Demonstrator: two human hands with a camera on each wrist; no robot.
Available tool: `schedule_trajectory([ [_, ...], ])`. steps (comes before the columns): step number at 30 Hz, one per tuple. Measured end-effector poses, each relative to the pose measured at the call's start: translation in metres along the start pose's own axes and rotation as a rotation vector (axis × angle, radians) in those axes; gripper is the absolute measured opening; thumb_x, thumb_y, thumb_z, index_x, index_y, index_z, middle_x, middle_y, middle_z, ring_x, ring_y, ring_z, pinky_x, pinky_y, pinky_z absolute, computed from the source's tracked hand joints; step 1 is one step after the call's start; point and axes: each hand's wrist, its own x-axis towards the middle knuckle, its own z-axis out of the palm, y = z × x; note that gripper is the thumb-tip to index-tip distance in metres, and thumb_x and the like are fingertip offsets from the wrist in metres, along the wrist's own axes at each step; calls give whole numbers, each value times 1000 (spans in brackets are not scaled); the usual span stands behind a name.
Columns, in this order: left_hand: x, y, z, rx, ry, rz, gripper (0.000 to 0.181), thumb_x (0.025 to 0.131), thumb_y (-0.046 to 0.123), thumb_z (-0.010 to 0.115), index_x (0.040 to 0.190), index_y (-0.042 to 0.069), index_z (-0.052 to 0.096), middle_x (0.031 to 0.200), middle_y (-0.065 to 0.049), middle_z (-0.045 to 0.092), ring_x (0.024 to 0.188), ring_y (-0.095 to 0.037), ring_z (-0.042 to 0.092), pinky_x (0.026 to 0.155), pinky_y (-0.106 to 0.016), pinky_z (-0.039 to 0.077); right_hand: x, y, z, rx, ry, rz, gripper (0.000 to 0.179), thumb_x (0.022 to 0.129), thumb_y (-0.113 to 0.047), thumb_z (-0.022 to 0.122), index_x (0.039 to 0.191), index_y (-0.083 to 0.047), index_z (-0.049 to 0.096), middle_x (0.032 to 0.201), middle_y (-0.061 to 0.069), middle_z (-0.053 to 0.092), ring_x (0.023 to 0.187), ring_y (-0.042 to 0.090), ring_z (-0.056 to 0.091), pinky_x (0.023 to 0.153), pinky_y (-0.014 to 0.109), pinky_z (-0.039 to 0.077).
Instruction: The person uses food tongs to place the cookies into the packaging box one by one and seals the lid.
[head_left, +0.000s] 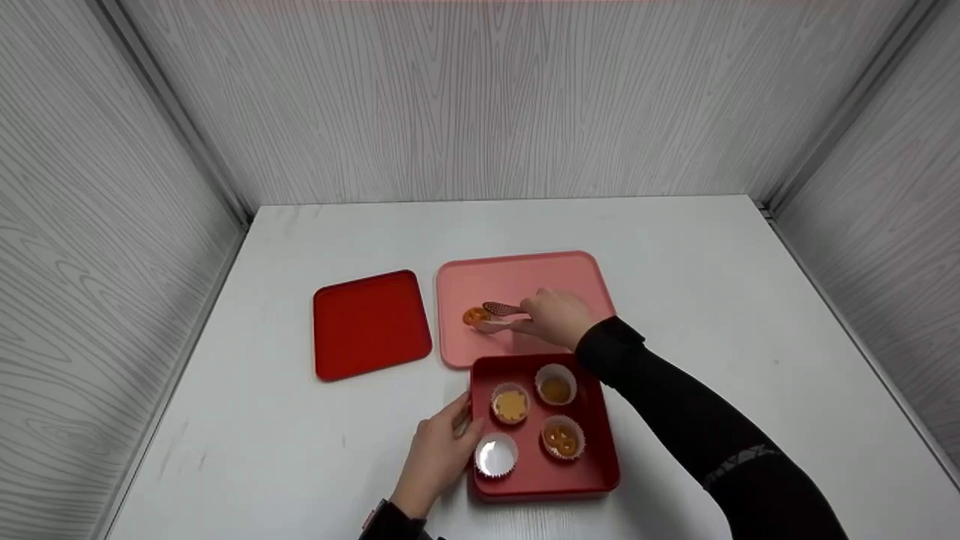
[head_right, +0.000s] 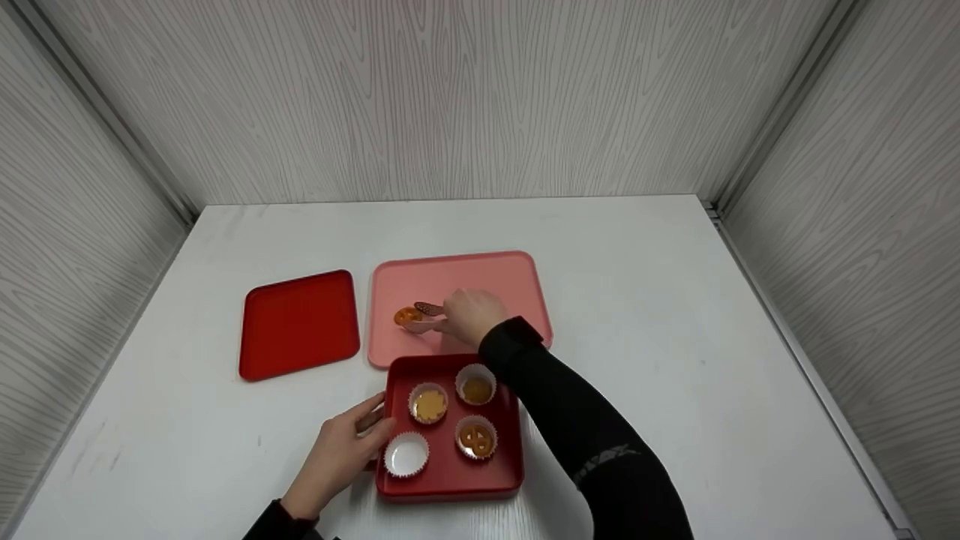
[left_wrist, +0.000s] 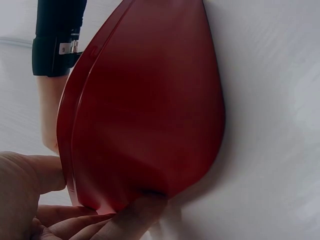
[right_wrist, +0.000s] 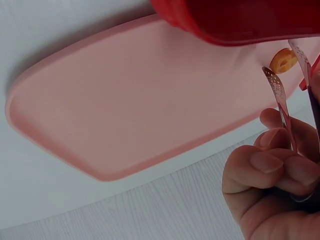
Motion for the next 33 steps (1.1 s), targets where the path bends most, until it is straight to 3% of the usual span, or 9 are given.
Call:
schedule_trajectory([
  [10, -1, -2, -1, -9, 0, 11, 55, 100, 26, 67, 148, 3, 53, 140, -13, 63, 136, -34, 54, 113, -53, 42, 11, -6, -1, -81, -10, 14, 36, 101, -44, 63, 99, -9, 73, 82, 10, 65, 73, 26, 63, 68, 38, 54],
  [16, -3, -4, 0, -8, 18, 47, 54, 100, 25, 67, 147, 2, 53, 138, -14, 64, 133, -32, 57, 111, -53, 44, 17, -4, 3, -134, 30, -54, 34, 99, -41, 66, 91, -9, 72, 75, 9, 63, 67, 26, 62, 62, 38, 50],
  [24, -1, -4, 0, -18, 4, 17, 55, 100, 26, 67, 148, 4, 53, 140, -13, 63, 135, -31, 55, 112, -53, 42, 19, -2, 7, -187, 38, -111, 29, 99, -37, 67, 88, -11, 73, 77, 7, 68, 70, 24, 64, 65, 38, 53],
  [33, -2, -4, 0, -15, 13, 28, 54, 99, 25, 68, 148, 5, 54, 139, -12, 64, 135, -31, 55, 112, -53, 43, 17, -5, 7, -67, -5, -63, 25, 99, -33, 68, 91, -11, 75, 80, 5, 70, 71, 22, 64, 66, 33, 49],
])
